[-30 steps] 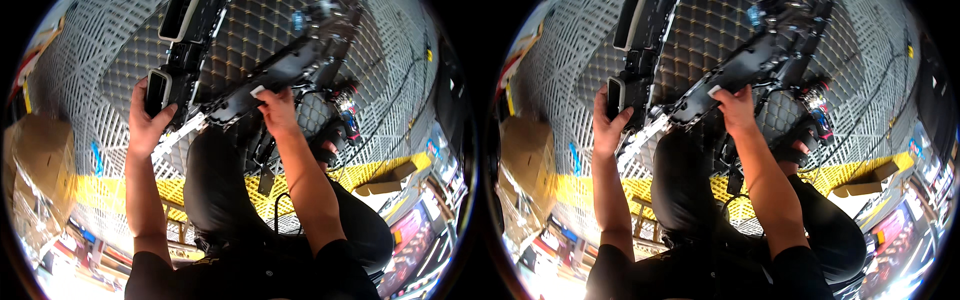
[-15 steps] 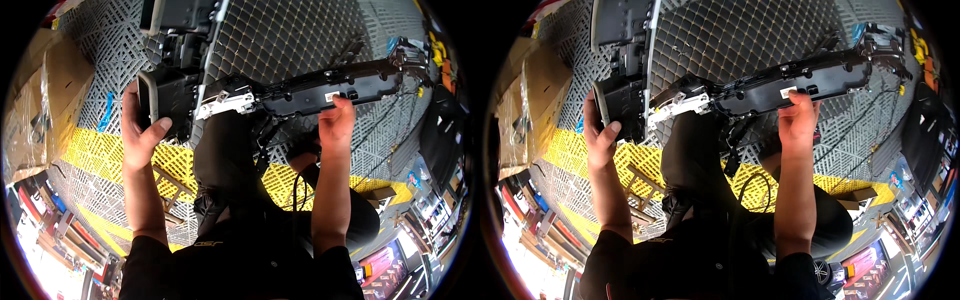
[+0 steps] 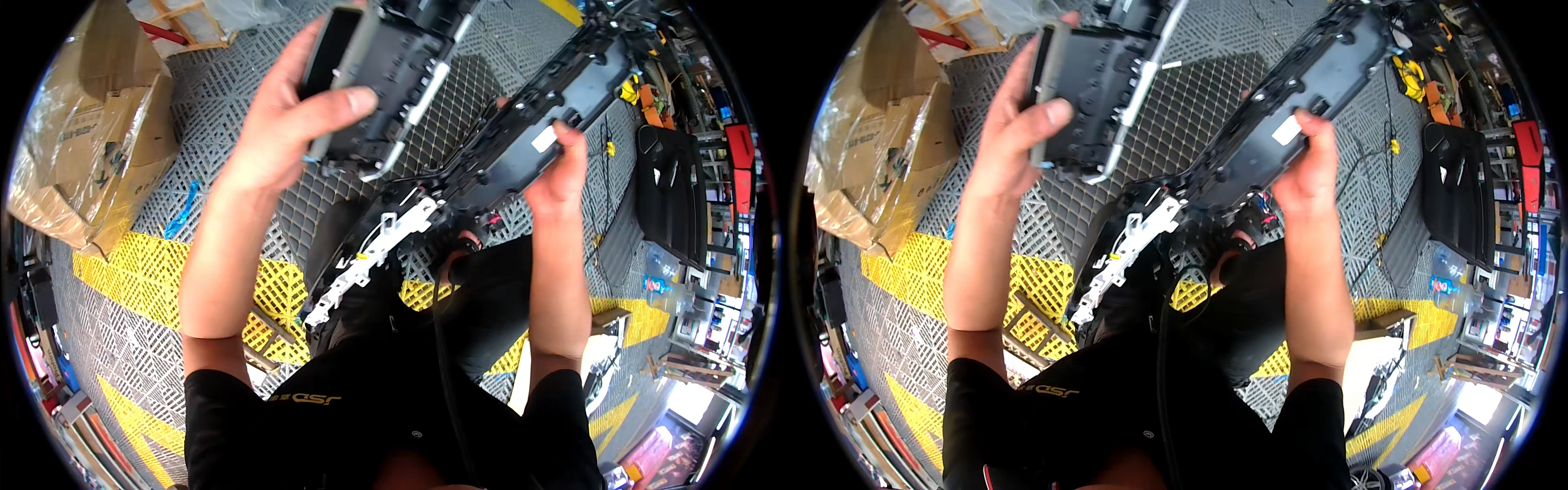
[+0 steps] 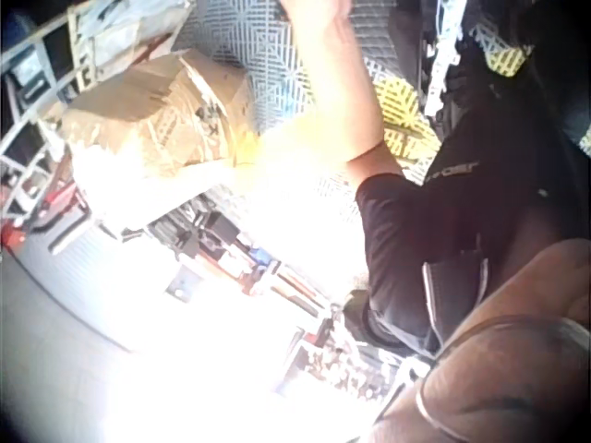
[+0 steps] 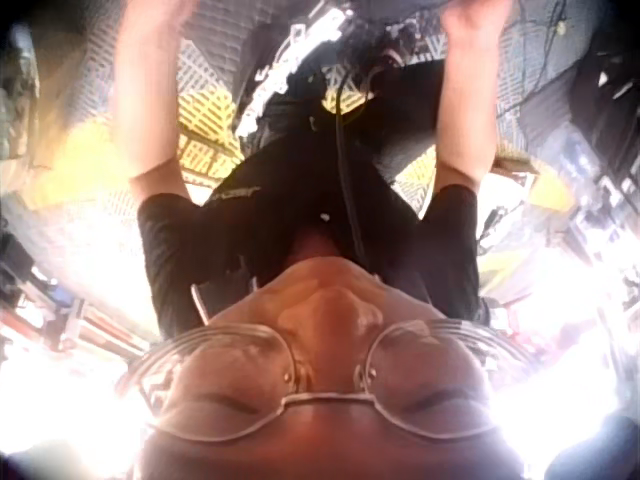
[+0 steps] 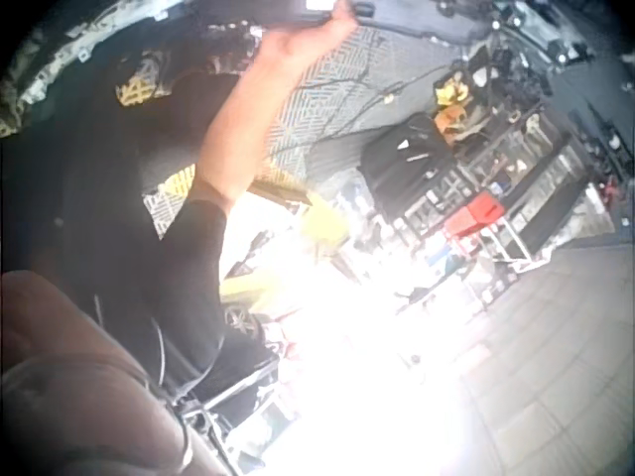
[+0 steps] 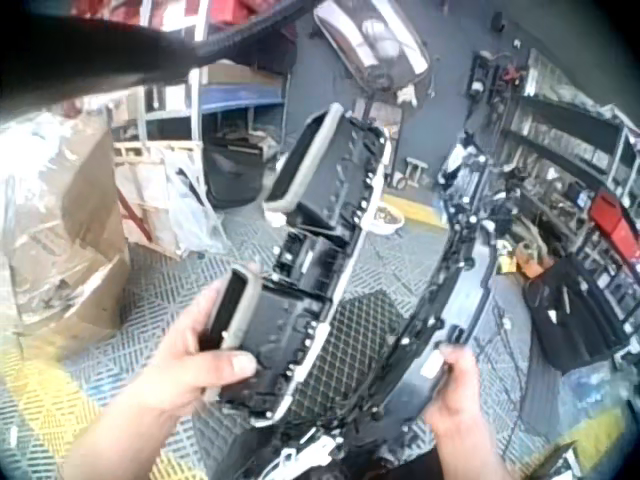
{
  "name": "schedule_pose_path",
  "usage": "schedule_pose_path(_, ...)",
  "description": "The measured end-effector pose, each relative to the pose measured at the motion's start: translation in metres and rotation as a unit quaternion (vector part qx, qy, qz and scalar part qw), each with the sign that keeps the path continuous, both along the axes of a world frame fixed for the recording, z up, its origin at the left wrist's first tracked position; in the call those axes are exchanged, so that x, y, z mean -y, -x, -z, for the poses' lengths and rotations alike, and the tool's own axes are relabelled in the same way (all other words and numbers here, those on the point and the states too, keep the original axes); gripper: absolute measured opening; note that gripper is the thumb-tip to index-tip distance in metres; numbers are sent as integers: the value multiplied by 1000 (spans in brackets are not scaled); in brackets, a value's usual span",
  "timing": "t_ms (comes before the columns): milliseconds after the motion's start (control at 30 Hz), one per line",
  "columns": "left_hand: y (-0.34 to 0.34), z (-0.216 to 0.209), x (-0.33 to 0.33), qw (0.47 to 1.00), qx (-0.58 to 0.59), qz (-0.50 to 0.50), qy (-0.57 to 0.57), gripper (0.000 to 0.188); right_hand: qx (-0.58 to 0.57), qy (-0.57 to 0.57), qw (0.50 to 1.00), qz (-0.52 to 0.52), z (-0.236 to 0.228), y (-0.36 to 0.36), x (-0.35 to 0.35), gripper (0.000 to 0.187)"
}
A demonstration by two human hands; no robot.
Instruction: The person unscrews and removes components from a car dashboard panel using an electric screwdriver and their hands.
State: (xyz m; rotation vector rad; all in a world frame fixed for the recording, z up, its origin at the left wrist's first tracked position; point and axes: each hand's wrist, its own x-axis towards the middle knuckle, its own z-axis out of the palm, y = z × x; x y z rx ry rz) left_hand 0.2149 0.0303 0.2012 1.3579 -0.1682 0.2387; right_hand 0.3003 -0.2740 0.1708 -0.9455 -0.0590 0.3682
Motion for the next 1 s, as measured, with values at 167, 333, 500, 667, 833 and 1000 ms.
schedule_pose_path(167,17,-27,43,998,51,5,-26,92,-23,-48,999,11,18,26,-8,51)
schedule_pose_path(333,24,-29,71,987,59,-17,-149,94,-29,-12,994,107,27,50,-12,41)
schedule_pose_path(500,30,-18,87,975,31,-41,-216,94,-4,-58,995,85,13,56,-13,42)
schedule_pose_path(667,26,0,97,987,7,-37,-156,96,22,-48,994,99,19,57,-16,45)
schedule_pose_path(833,26,17,88,981,-2,-38,-191,95,10,-37,993,114,15,61,-19,44)
schedule_pose_path(1000,31,16,87,974,12,-62,-216,93,6,-48,994,102,30,59,-14,47)
